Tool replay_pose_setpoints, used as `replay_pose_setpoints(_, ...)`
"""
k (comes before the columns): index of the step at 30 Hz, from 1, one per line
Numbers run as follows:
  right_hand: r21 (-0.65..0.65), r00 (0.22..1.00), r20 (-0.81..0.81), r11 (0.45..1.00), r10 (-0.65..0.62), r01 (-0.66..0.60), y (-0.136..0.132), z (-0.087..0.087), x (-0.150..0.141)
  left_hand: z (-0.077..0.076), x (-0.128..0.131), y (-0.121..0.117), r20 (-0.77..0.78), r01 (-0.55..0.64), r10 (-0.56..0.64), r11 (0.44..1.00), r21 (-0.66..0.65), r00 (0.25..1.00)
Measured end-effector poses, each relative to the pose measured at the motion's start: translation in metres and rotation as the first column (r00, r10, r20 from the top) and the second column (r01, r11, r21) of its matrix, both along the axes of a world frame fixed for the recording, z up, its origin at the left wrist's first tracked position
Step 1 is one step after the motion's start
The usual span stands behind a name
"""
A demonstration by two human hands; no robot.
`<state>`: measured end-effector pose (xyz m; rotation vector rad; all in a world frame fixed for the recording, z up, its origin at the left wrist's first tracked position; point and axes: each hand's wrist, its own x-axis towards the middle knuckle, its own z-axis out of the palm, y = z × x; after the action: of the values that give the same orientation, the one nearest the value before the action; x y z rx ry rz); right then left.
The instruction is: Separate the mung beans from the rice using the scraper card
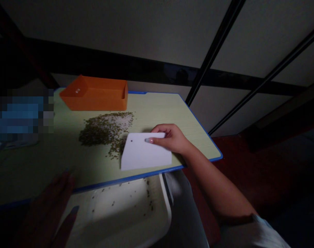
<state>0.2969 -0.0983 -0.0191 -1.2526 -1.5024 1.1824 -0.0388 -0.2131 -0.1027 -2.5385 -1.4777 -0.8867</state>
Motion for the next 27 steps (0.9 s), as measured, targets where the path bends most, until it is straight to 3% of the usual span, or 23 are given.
replay_pose_setpoints(4,0.071,0.981,-0.064,0.98,-0.182,0.187,0.002,-0.0013,0.0016,-0.0021,-0.0024,0.0009,-0.004,0.007,-0.007,1.0,0.03,1.0)
replay_pose_setpoints(7,0.071,0.967,-0.094,0.967,-0.239,0.246,0.0026,-0.0011,0.0031,-0.0037,-0.0035,0.001,0.016,0.007,-0.007,1.0,0.029,1.0)
replay_pose_setpoints(27,0.023,0.989,0.026,0.989,-0.149,0.148,0.0008,0.0008,0.005,-0.0042,-0.0021,0.0008,0.038,0.013,-0.014,0.999,0.03,0.999)
